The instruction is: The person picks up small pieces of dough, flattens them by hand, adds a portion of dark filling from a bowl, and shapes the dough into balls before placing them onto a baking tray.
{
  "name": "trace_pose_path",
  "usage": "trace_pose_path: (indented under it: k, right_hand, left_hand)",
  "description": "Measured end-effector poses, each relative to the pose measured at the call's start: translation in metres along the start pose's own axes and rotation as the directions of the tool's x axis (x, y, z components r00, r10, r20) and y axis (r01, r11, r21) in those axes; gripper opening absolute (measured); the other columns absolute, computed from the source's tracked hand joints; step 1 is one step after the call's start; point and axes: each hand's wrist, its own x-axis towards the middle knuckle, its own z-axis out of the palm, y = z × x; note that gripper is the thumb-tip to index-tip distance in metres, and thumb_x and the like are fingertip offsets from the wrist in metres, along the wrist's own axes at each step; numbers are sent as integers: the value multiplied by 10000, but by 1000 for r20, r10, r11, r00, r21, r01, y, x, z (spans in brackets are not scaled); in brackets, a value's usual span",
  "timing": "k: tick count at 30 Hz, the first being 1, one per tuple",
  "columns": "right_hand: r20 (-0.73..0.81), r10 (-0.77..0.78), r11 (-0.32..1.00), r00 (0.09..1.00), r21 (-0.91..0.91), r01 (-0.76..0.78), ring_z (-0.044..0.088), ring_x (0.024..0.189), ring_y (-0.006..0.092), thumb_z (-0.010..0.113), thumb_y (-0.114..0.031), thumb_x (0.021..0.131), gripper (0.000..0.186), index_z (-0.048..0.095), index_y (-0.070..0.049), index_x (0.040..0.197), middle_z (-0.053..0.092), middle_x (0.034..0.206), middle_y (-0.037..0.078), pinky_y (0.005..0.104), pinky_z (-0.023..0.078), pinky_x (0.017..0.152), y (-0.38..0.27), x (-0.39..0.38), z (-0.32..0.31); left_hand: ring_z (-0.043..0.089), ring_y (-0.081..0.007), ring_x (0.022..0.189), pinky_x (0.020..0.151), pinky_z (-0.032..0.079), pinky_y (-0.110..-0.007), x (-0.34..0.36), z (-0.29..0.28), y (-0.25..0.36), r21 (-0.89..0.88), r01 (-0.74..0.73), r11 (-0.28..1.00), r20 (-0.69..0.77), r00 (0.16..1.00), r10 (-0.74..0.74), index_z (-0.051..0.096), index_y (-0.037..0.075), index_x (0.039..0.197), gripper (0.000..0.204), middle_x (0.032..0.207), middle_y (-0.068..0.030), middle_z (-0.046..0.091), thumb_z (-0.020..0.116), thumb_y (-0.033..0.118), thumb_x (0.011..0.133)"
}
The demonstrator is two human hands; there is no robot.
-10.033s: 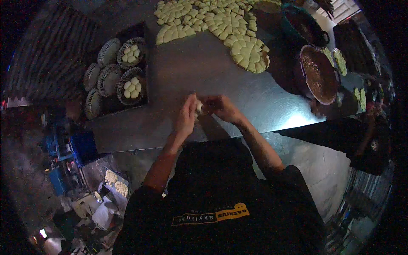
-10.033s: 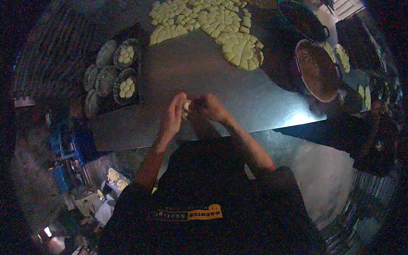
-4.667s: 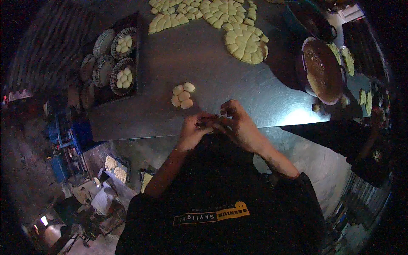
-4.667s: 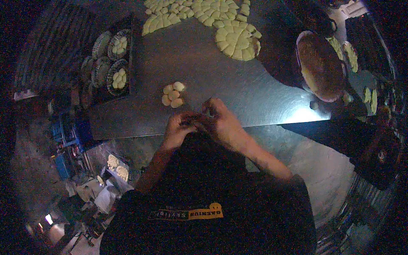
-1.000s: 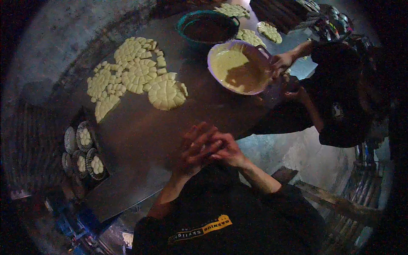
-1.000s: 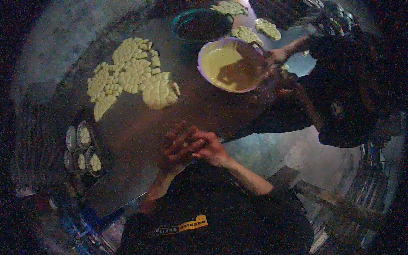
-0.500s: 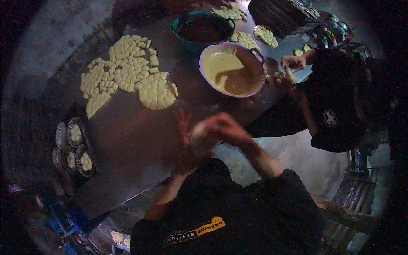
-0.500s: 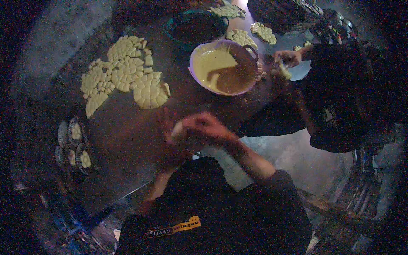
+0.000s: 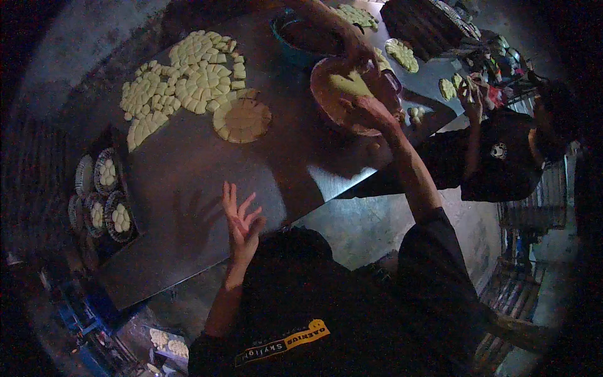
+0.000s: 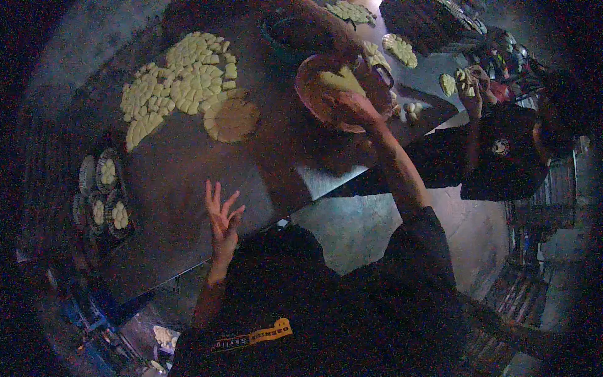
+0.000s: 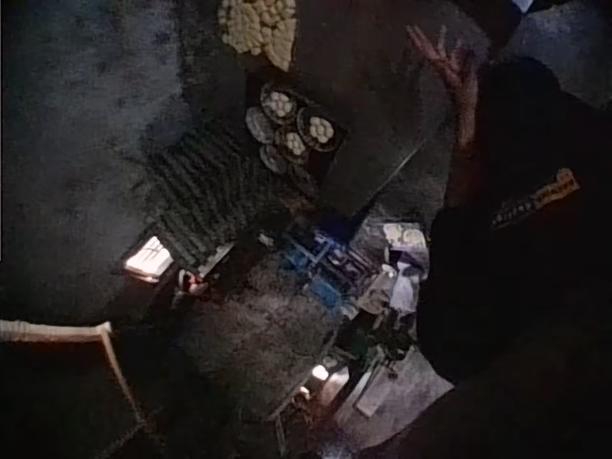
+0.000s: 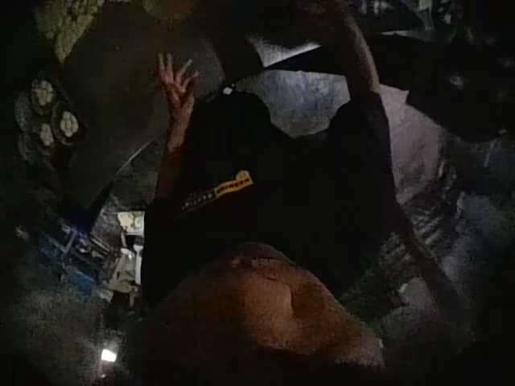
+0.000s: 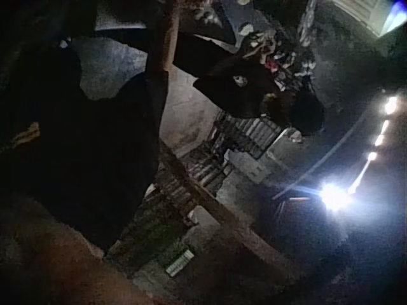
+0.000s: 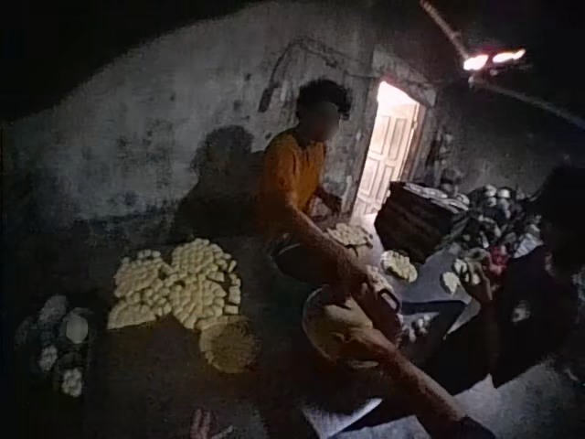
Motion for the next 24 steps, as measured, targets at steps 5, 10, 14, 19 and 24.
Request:
trace_pose_path:
  k: [5, 10, 14, 19, 24]
  right_hand:
    - [29, -20, 988, 999, -153, 24, 636, 1005, 407, 455, -473, 971, 481, 608, -139, 1281, 676, 1077, 203, 469, 499, 861, 35, -32, 8]
    - [251, 348, 933, 903, 5, -361, 662, 934, 307, 421, -459, 1002, 487, 638, -79, 1216, 697, 960, 166, 416, 494, 842, -105, -16, -36]
    - [313, -19, 603, 950, 761, -239, 618, 775, 166, 400, -440, 1035, 517, 682, -8, 1057, 682, 858, 66, 344, 486, 812, -228, -33, -8]
    - [507, -206, 18, 837, 857, -515, 605, 963, 152, 531, -351, 1008, 406, 644, 30, 1092, 667, 1012, 82, 312, 470, 885, -340, -58, 65]
    - [1, -223, 740, 975, 651, 169, 623, 1007, 245, 589, -158, 952, 307, 618, 25, 1197, 669, 1123, 141, 372, 492, 920, -398, -61, 83]
  left_hand:
    - [504, -311, 1268, 973, 484, -396, -1, -1, 2, -69, 13, 998, 81, 997, -8, 162, 126, 1540, 863, 1568, -167, 235, 696, 343, 896]
    - [572, -281, 1194, 946, 496, -376, -4, -30, 18, -128, 135, 983, 209, 972, -106, 420, 51, 1420, 511, 1456, -141, 443, 601, 218, 972]
    - [575, -252, 1172, 949, 486, -359, 2, -47, 36, -314, 344, 885, 228, 932, -281, 516, 36, 1330, 365, 1374, -117, 523, 562, 162, 991]
    - [586, -186, 1102, 953, 475, -315, -14, -93, 7, -220, 162, 962, 3, 986, -165, 565, 20, 1265, 292, 1254, -77, 563, 527, 163, 1014]
    - [557, -188, 1115, 971, 465, -321, -26, -126, 23, 194, 46, 980, -121, 992, -23, 566, -9, 1232, 260, 1194, -79, 566, 529, 108, 1003]
